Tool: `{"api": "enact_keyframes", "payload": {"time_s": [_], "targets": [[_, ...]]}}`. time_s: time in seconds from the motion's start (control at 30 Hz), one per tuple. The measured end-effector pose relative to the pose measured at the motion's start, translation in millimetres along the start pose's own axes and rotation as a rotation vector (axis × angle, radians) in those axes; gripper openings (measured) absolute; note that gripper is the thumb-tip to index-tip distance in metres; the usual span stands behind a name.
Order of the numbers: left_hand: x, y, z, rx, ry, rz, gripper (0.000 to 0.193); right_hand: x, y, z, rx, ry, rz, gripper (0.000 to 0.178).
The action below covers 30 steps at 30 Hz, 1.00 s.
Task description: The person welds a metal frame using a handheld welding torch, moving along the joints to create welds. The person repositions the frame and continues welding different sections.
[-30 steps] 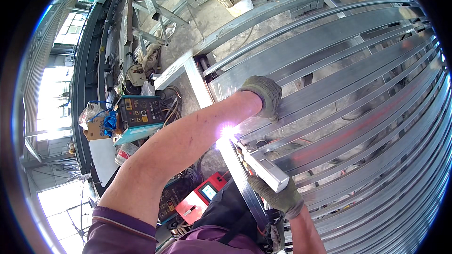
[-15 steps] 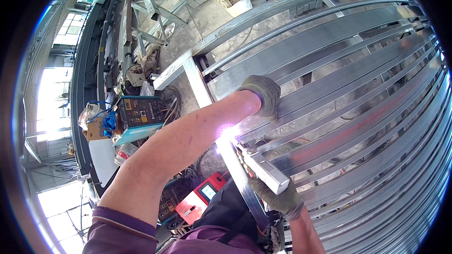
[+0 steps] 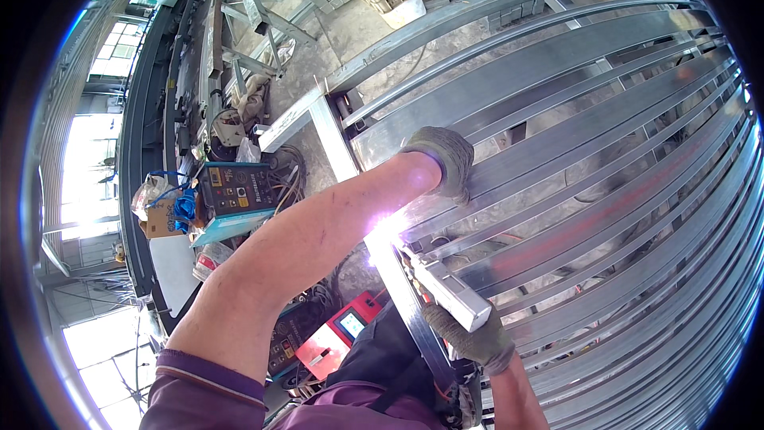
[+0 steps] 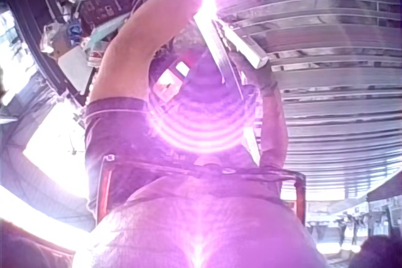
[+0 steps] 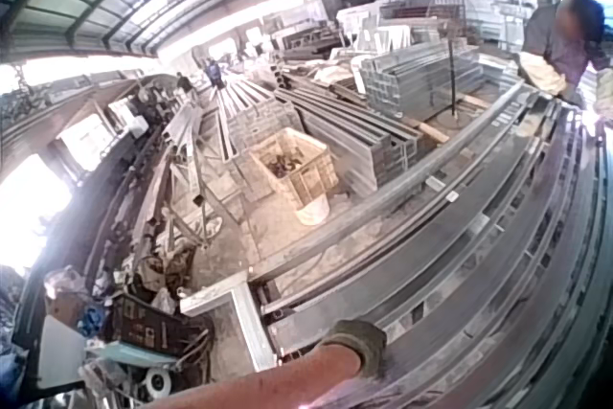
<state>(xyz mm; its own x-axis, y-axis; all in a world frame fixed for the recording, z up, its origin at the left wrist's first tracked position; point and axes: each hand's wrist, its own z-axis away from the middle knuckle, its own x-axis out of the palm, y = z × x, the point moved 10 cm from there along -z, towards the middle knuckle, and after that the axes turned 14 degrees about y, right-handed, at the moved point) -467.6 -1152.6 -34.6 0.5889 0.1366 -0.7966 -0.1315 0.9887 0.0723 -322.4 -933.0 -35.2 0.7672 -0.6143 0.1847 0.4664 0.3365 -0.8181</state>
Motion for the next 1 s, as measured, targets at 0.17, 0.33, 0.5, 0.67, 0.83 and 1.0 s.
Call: {"api": "enact_keyframes", "payload": {"time_s": [0.17, 0.33, 0.5, 0.67, 0.83, 1.0], "targets": [[0.2, -0.5, 0.0, -0.012, -0.031, 0.004, 0.063, -2.2, 7.3, 1.0, -0.008, -0.008, -0.020, 0.045], [-2.9, 1.4, 1.8, -0.014, -0.025, 0.010, 0.062, -4.3, 15.8, 5.0, 0.003, -0.021, -0.023, 0.041], [-3.2, 0.2, 2.5, -0.011, -0.011, 0.004, 0.062, -3.3, 13.7, 6.4, 0.023, -0.015, -0.041, 0.041], [-3.2, 0.0, 2.6, -0.008, -0.004, 0.001, 0.061, -3.6, 17.7, 8.7, 0.008, -0.002, -0.120, 0.043], [-1.6, 0.5, 1.5, 0.000, 0.002, -0.006, 0.061, -3.2, 7.9, 9.1, -0.002, -0.001, -0.063, 0.043], [3.3, -2.4, -3.4, -0.002, 0.012, -0.017, 0.061, -4.5, 19.4, 13.0, -0.003, -0.027, -0.071, 0.043]]}}
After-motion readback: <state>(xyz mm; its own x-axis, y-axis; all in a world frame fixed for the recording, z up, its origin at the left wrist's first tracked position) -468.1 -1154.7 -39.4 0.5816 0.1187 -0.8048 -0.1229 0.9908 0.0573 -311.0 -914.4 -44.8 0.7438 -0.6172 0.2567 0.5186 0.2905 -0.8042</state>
